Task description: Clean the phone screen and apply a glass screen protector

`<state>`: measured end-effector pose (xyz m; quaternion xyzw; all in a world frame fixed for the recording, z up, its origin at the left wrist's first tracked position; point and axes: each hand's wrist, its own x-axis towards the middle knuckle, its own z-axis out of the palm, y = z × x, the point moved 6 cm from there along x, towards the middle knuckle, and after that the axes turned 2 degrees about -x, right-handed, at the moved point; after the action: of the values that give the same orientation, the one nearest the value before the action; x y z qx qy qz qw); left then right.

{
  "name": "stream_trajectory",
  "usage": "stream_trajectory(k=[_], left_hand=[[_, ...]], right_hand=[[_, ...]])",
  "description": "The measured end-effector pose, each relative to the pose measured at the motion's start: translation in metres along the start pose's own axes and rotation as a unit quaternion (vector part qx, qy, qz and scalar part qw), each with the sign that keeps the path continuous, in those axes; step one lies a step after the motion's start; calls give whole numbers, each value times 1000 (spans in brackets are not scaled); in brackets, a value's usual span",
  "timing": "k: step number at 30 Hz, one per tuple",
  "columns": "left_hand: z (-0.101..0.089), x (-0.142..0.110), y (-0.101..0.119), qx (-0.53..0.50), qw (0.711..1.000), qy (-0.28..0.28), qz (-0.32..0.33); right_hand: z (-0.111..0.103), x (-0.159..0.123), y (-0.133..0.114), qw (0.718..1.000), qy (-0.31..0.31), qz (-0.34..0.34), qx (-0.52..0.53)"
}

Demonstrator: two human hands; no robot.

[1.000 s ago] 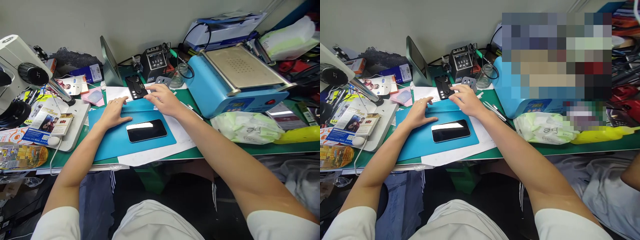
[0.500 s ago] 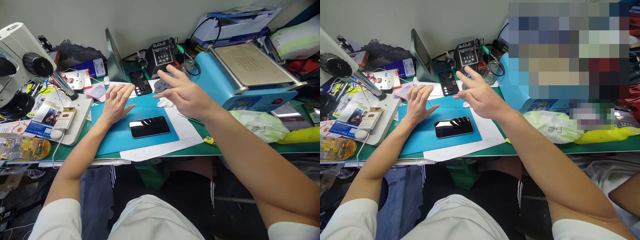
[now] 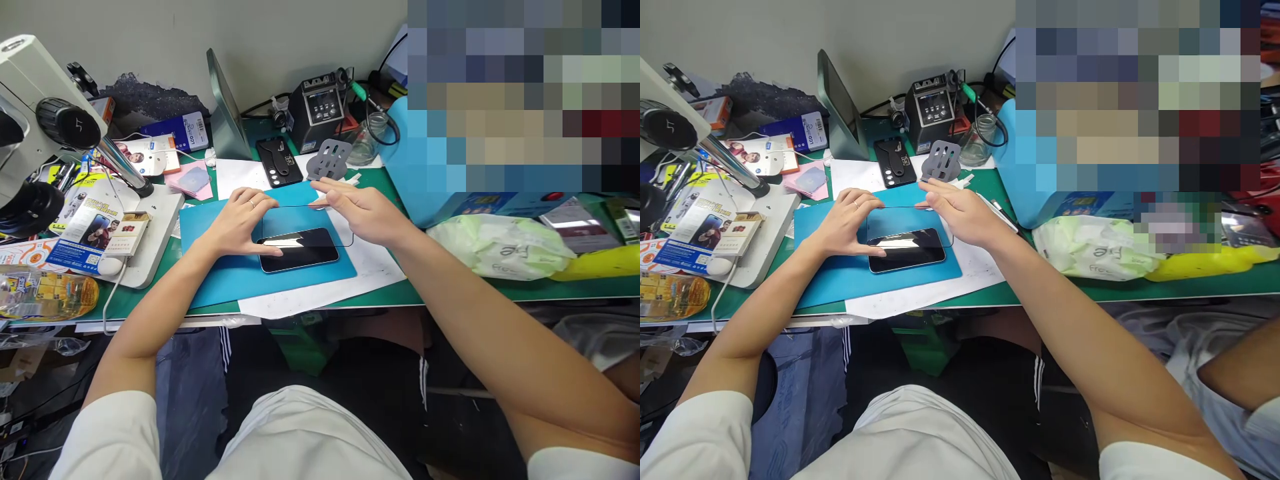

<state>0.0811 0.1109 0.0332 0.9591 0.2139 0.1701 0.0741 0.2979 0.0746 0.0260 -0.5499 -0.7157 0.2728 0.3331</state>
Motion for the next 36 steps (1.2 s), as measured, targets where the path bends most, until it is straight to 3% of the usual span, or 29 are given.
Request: stream_trajectory(k=[4,6,9,13,17,20,24,27,29,32,36], left_hand=[[-1,0,1,-22,1000,13,-6],[-1,-1,-2,-32,999,17,-12],[-1,-2,-8,-50,998,29,-17],[-3,-3,-12,-65,997,46,-12],[-6,-3,-9,-69,996,54,1],[-7,-3,-7,-75,995,63,6],[-5,-1,-5,-82,995,59,17],[-4,0,-3,-77,995,60,29],[-3,0,-3,-69,995,62,32],[-3,-1,-4,-66,995,64,29],[-2,-2,-1,-92,994,61,26]], right_hand=[[5,-5,6,1000,11,6,11],[1,-5,10,999,46,0,3],[-9,0,20,991,97,-3,-93],[-2,11,36,973,8,-16,-232],[6,17,45,973,-37,-33,-226],[-1,16,32,977,1,-40,-211],[-14,4,-21,972,143,-82,-168],[13,1,-66,966,103,-176,-158],[34,5,-81,958,69,-225,-165],[50,15,-77,952,66,-244,-173],[40,20,-55,959,97,-215,-157]])
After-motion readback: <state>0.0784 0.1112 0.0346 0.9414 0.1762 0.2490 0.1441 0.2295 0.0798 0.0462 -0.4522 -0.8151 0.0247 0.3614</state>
